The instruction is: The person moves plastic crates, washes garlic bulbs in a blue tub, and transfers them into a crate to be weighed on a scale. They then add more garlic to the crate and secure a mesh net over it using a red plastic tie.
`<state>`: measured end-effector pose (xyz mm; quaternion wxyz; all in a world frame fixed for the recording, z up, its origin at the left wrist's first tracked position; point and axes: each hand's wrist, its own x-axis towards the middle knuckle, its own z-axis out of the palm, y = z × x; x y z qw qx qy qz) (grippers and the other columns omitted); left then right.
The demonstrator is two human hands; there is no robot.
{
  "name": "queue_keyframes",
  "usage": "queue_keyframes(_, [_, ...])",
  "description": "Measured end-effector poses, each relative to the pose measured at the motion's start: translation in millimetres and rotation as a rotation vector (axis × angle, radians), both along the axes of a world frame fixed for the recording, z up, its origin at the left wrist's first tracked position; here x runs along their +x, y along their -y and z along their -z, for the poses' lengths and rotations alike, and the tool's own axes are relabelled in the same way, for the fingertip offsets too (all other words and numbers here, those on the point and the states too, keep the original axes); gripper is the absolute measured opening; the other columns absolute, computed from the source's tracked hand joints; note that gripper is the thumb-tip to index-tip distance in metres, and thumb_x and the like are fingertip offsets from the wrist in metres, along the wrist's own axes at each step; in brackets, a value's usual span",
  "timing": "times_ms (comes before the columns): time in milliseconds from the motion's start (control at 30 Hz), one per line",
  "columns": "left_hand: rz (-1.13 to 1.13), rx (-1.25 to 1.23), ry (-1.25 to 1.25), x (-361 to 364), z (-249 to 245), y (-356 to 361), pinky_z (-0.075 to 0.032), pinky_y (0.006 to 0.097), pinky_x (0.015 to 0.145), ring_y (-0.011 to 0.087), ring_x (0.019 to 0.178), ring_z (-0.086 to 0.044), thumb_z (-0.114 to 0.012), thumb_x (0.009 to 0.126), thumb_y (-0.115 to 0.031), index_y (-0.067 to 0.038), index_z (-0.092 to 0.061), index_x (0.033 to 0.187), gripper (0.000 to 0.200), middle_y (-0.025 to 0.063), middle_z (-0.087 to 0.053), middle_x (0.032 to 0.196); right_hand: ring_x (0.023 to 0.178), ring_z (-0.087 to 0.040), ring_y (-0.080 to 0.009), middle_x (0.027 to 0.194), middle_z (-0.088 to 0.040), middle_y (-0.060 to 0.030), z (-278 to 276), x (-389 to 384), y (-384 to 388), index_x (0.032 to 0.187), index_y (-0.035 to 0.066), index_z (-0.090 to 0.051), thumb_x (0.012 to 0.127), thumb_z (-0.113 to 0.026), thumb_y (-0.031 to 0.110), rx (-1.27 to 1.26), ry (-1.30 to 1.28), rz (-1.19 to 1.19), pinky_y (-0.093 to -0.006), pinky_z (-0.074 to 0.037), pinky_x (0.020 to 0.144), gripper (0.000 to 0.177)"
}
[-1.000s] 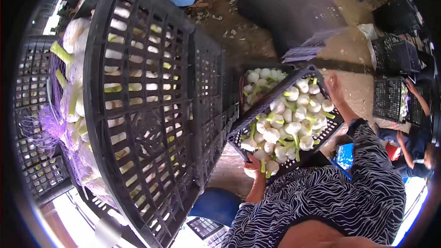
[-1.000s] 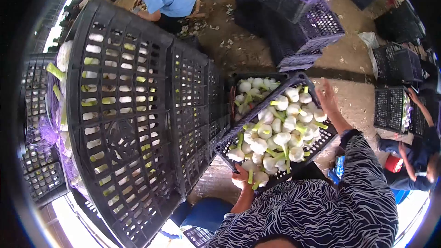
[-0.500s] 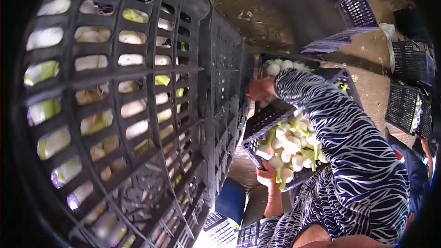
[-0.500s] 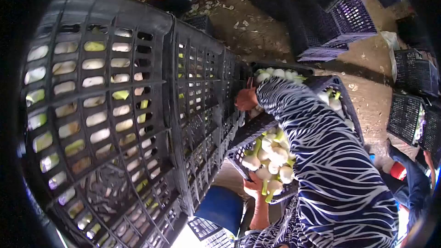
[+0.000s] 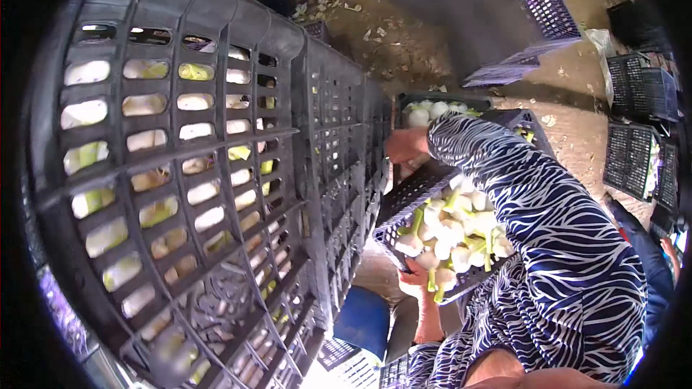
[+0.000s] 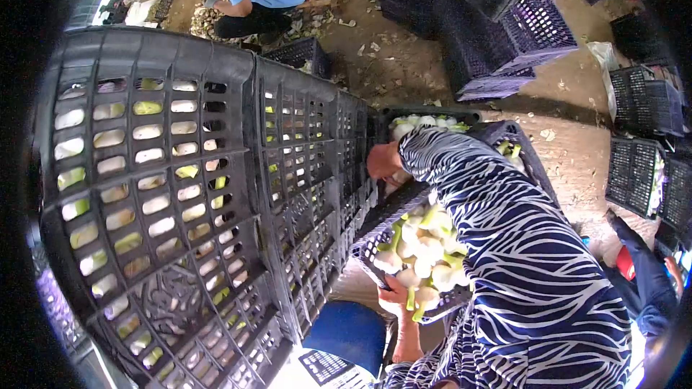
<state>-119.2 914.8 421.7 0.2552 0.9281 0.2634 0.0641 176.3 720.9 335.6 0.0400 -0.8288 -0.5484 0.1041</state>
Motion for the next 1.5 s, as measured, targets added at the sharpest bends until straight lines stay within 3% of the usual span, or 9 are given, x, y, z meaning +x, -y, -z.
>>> queue_keyframes(333, [-0.014, 0.104, 0.189, -16, 67, -30, -0.041, 0.0387, 0.039, 0.0301, 0.042, -0.054, -0.063, 0.079, -0.029, 0.004, -0.058, 0.071, 0.033, 0.0156, -0.056, 0.052, 0.069, -0.061, -0.0317, 0.069, -0.063, -0.0134, -110, -8, 114, 0.071, 0.008, -0.065, 0.063, -0.058, 0.016, -0.037, -0.258, 0.519, -0.043, -0.048, 0.058, 0.013])
queue_keyframes(567, [-0.053, 0.03, -0.072, -3, 41, -20, -0.046, 0.0367, 0.048, 0.0268, 0.05, -0.056, -0.066, 0.076, -0.034, 0.004, -0.058, 0.084, 0.039, 0.0163, -0.058, 0.061, 0.047, -0.042, -0.005, 0.054, -0.049, 0.0018, -155, -55, 198, 0.075, 0.004, -0.066, 0.08, -0.058, 0.02, 1.377, -0.707, 1.302, -0.0222, -0.032, 0.042, 0.019])
queue_keyframes(667, [-0.038, -0.001, -0.168, 1, 32, -18, -0.048, 0.0357, 0.054, 0.0256, 0.059, -0.055, -0.067, 0.075, -0.032, 0.004, -0.055, 0.092, 0.042, 0.0166, -0.058, 0.071, 0.042, -0.037, -0.0037, 0.052, -0.046, 0.0031, -227, -115, 212, 0.081, 0.004, -0.065, 0.084, -0.055, 0.019, 1.409, -0.735, 1.566, -0.0209, -0.027, 0.038, 0.018])
queue_keyframes(1100, [0.038, -0.805, 0.265, 7, 47, -43, -0.048, 0.0384, 0.072, 0.0277, 0.103, -0.045, -0.072, 0.064, -0.011, 0.003, -0.04, 0.117, 0.063, 0.0215, -0.042, 0.116, 0.065, -0.062, -0.0254, 0.075, -0.063, -0.0098, -295, -322, 122, 0.093, 0.018, -0.065, 0.084, -0.052, 0.03, 0.472, -0.178, 1.33, -0.0371, -0.047, 0.057, 0.02])
queue_keyframes(1133, [0.523, -0.017, 0.653, 13, -23, -27, -0.049, 0.0369, 0.069, 0.0305, 0.1, -0.047, -0.072, 0.06, -0.006, 0.005, -0.039, 0.119, 0.069, 0.0253, -0.04, 0.117, 0.067, -0.062, -0.0257, 0.076, -0.064, -0.009, -304, -330, 112, 0.091, 0.019, -0.065, 0.084, -0.052, 0.031, 0.331, -0.233, 1.324, -0.0389, -0.047, 0.057, 0.019])
queue_keyframes(1200, [0.949, -0.164, 0.548, 0, -163, 25, -0.05, 0.0354, 0.066, 0.0327, 0.1, -0.048, -0.068, 0.064, -0.006, 0.005, -0.035, 0.125, 0.07, 0.0261, -0.04, 0.12, 0.06, -0.061, -0.0269, 0.069, -0.062, -0.0061, -292, -345, 84, 0.081, 0.018, -0.064, 0.083, -0.053, 0.033, 0.444, -0.243, 1.259, -0.0391, -0.046, 0.053, 0.018])
queue_keyframes(1333, [1.376, -0.393, 0.284, -5, -182, 71, -0.049, 0.0258, 0.057, 0.0176, 0.079, -0.059, -0.052, 0.074, 0.001, 0.001, -0.047, 0.119, 0.046, 0.0174, -0.054, 0.11, 0.054, -0.058, -0.0313, 0.06, -0.059, -0.0092, -292, -348, 47, 0.084, 0.017, -0.063, 0.079, -0.056, 0.033, 0.449, -0.159, 0.89, -0.0411, -0.044, 0.047, 0.019])
queue_keyframes(1400, [0.973, -0.982, -0.219, -11, -166, 74, -0.045, 0.0239, 0.051, 0.0099, 0.064, -0.056, -0.047, 0.076, 0.004, -0.001, -0.054, 0.111, 0.036, 0.0081, -0.06, 0.087, 0.056, -0.059, -0.0296, 0.065, -0.061, -0.0088, -310, -347, 59, 0.095, 0.018, -0.063, 0.079, -0.057, 0.028, 0.542, -0.139, 0.884, -0.0389, -0.045, 0.048, 0.019])
queue_keyframes(1500, [0.78, -0.558, 0.439, 5, -93, 31, -0.036, 0.0193, 0.046, 0.0068, 0.053, -0.045, -0.053, 0.079, -0.003, -0.002, -0.061, 0.096, 0.019, 0.0038, -0.055, 0.073, 0.064, -0.063, -0.0204, 0.081, -0.066, -0.0097, -288, -339, 96, 0.106, 0.018, -0.062, 0.081, -0.058, 0.026, 0.84, -0.38, 1.148, -0.034, -0.05, 0.059, 0.027])
